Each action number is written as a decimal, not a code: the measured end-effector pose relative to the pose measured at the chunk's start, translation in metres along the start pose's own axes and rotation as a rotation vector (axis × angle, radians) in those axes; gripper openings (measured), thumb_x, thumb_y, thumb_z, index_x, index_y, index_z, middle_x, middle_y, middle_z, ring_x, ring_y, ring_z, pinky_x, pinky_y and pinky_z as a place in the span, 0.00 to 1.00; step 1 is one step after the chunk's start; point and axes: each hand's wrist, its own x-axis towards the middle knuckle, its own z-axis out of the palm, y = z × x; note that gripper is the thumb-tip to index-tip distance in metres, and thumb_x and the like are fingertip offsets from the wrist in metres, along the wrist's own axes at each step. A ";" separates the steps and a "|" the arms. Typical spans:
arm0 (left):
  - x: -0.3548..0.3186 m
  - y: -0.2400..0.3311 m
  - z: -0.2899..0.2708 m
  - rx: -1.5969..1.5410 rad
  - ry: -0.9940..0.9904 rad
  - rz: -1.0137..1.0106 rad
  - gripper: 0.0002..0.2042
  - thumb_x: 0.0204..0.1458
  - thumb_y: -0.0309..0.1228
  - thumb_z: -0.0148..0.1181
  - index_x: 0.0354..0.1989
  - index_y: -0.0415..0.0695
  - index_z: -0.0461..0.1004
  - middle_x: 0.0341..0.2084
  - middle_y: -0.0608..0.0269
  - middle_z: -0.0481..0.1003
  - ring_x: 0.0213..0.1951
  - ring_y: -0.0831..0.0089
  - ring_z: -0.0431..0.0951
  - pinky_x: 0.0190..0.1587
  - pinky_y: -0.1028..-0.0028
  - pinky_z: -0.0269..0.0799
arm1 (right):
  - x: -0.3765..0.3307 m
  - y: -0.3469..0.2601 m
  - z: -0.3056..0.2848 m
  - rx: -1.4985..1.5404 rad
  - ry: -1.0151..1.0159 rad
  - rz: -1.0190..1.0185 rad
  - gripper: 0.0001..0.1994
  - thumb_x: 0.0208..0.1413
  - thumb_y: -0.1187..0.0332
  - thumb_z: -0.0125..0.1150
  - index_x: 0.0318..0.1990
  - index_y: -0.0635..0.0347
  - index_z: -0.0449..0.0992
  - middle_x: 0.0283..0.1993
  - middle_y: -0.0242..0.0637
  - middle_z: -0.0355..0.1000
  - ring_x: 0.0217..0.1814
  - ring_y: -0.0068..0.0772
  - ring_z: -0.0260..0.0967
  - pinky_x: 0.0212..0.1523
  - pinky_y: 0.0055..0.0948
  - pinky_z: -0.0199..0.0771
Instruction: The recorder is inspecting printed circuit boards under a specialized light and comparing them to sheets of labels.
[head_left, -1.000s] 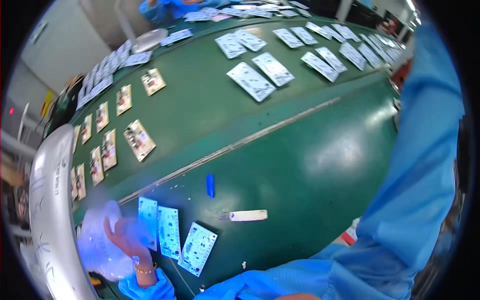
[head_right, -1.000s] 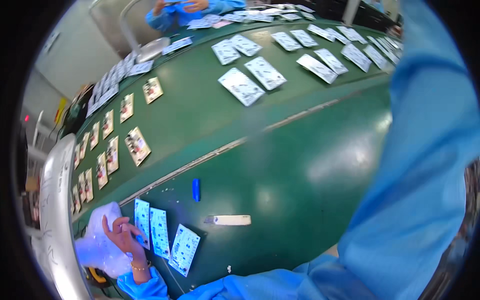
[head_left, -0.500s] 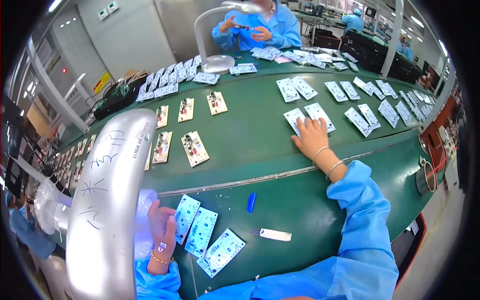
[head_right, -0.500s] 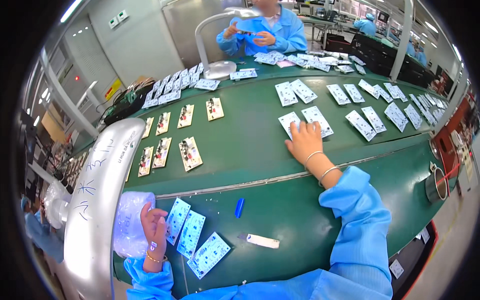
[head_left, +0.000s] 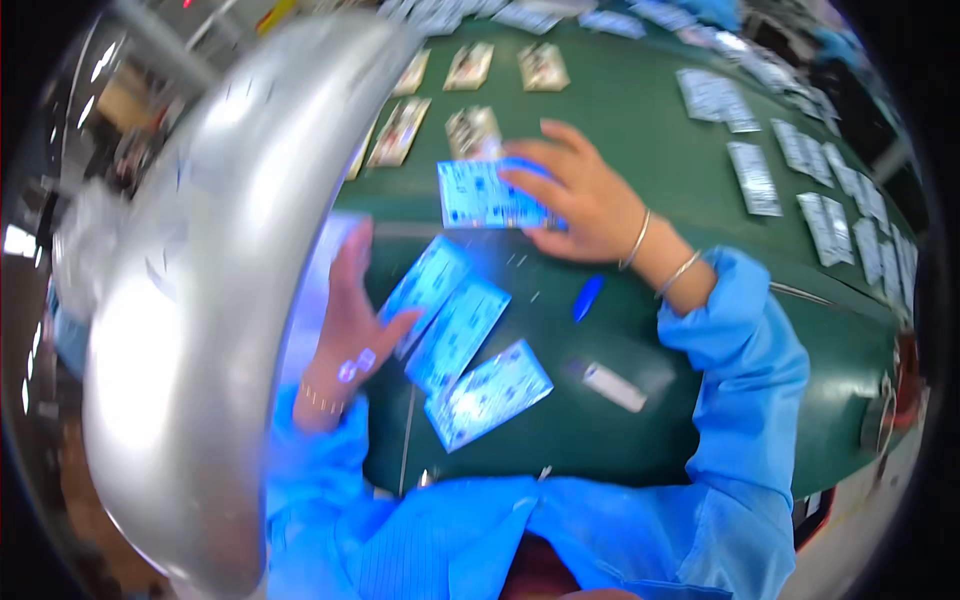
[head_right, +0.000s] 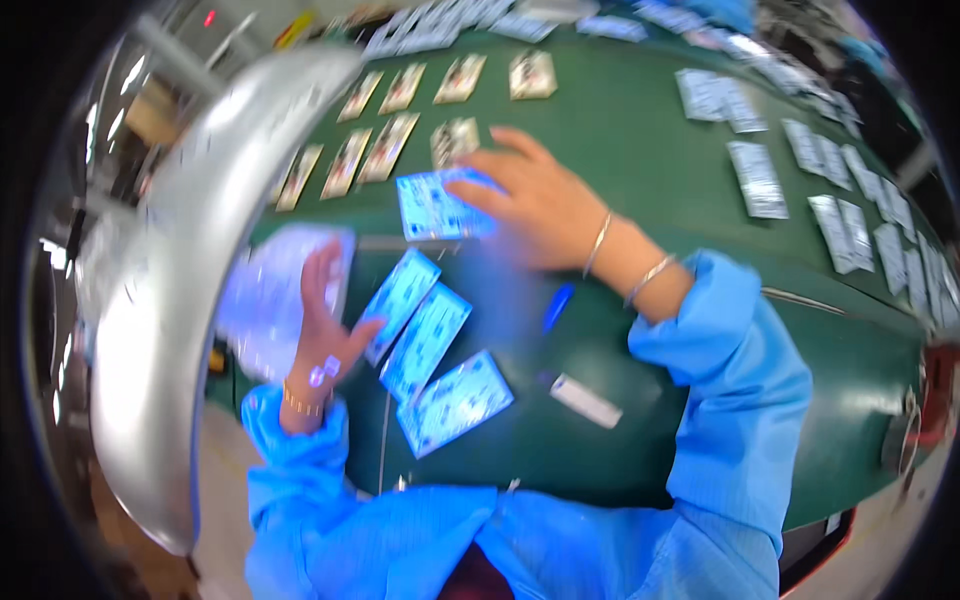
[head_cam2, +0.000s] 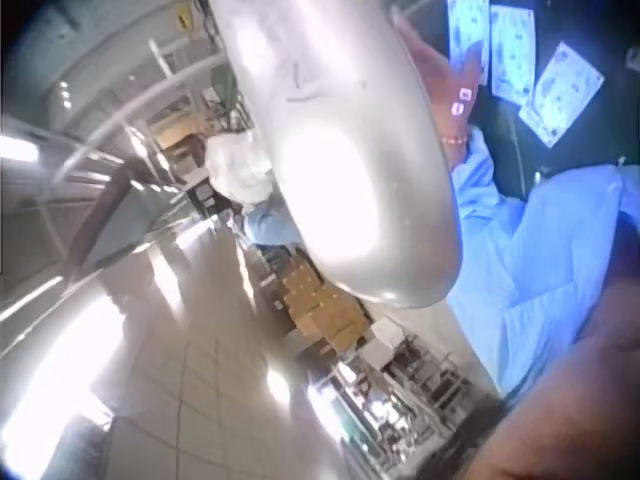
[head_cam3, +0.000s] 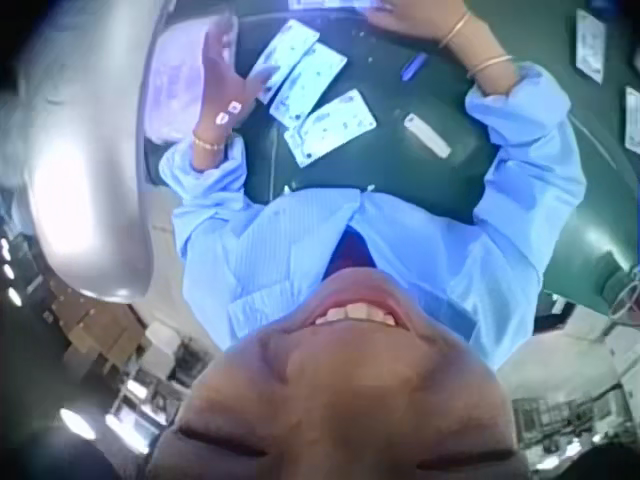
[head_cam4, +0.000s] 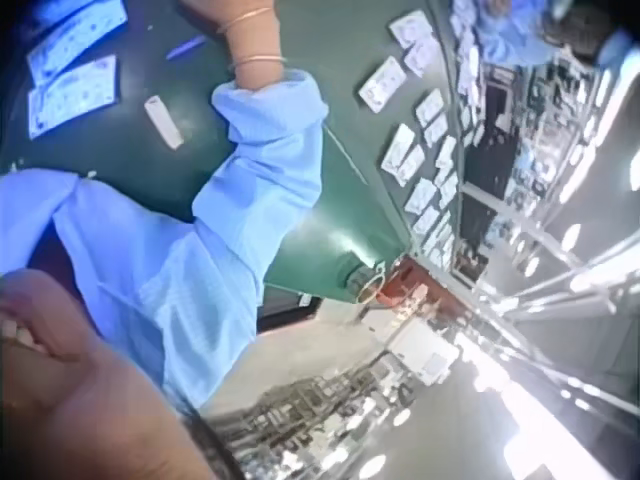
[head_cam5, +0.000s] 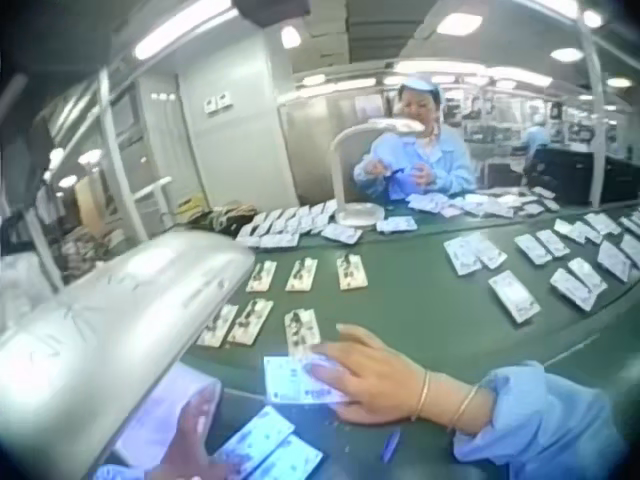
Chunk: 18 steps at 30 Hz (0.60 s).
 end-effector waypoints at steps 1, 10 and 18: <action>0.001 0.001 -0.004 0.079 0.035 0.027 0.44 0.34 0.38 0.65 0.58 0.37 0.43 0.54 0.44 0.53 0.56 0.52 0.54 0.54 0.63 0.54 | 0.014 -0.007 0.010 0.037 0.015 -0.039 0.27 0.34 0.69 0.58 0.49 0.57 0.63 0.47 0.44 0.63 0.50 0.43 0.59 0.58 0.46 0.50; 0.000 -0.004 -0.016 0.149 0.185 0.136 0.46 0.33 0.33 0.68 0.58 0.46 0.39 0.50 0.48 0.58 0.52 0.58 0.60 0.52 0.62 0.57 | 0.062 -0.030 0.046 0.295 0.125 -0.251 0.31 0.30 0.71 0.57 0.51 0.53 0.63 0.45 0.39 0.64 0.48 0.43 0.61 0.58 0.45 0.51; 0.000 -0.008 -0.015 0.015 0.230 0.250 0.45 0.32 0.28 0.67 0.57 0.47 0.40 0.48 0.49 0.59 0.48 0.60 0.63 0.50 0.63 0.61 | 0.044 -0.021 0.052 0.134 0.253 0.020 0.35 0.35 0.55 0.64 0.53 0.59 0.59 0.49 0.43 0.62 0.53 0.44 0.56 0.56 0.42 0.49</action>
